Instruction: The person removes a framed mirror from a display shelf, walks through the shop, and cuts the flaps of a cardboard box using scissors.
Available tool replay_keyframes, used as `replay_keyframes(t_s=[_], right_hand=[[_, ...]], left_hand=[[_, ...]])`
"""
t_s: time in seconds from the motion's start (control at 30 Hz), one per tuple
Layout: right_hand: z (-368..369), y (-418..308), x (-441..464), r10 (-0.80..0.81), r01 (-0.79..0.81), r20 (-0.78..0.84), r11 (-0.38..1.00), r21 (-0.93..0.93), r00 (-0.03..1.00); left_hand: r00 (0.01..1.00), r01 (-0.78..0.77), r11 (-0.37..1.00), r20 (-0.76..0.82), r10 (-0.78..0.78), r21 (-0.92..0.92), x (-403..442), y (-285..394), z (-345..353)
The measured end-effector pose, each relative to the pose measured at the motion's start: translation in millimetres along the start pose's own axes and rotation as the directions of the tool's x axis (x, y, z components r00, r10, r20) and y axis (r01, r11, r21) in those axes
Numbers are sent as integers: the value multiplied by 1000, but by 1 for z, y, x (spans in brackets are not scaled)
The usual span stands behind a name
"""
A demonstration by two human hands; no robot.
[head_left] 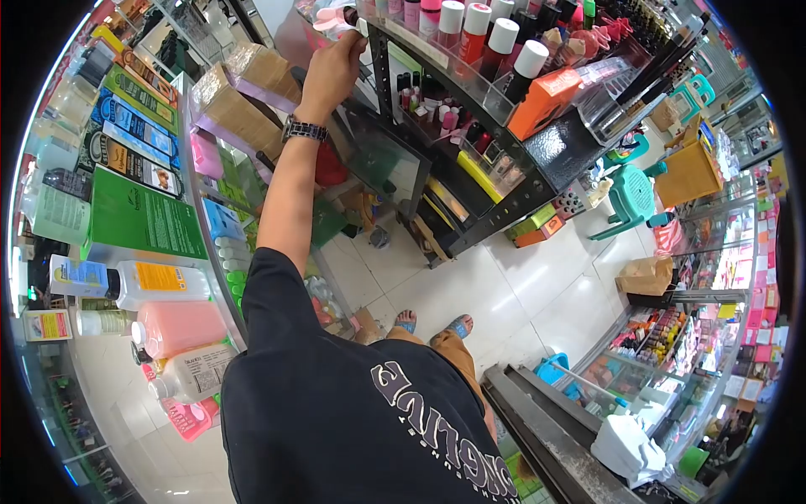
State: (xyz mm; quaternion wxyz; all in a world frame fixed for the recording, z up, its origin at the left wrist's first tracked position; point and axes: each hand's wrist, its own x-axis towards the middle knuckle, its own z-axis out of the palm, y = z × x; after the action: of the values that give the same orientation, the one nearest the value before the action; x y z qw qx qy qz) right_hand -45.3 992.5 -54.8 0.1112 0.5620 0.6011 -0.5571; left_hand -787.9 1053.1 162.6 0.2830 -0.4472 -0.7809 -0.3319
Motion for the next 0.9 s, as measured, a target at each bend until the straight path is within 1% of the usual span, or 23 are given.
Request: replay_keyframes(t_s=[0.1,0.2,0.33,0.4,0.53,0.73,0.87,0.9], right_hand=[[1,-8,1,1,-1,3,1000,-6,1000],[0,-30,2,-11,5,74,997,78,997],[2,-62,-14,-3,1,58,1000,27,998],[1,-58,-14,10,-10,50,1000,8,999],[1,-46,-8,32,-32,39,999,-4,999],[4,-34,-4,46,-46,37,999,-11,998],[5,-30,-3,57,-57,32,998,-14,998],[7,-30,-2,64,-63,36,998,-17,997]], left_hand=[[1000,-19,1000,23,19,-9,6,-1,-8],[996,-46,999,72,44,20,10,-3,-22],[995,-52,998,82,49,30,10,-6,-20],[995,-50,998,83,47,33,9,-4,-17],[999,-33,999,11,33,39,9,5,-7],[998,-51,996,-26,53,73,12,1,-2],[999,-51,960,-4,54,274,11,15,-8],[998,-59,956,6,60,289,12,13,-15]])
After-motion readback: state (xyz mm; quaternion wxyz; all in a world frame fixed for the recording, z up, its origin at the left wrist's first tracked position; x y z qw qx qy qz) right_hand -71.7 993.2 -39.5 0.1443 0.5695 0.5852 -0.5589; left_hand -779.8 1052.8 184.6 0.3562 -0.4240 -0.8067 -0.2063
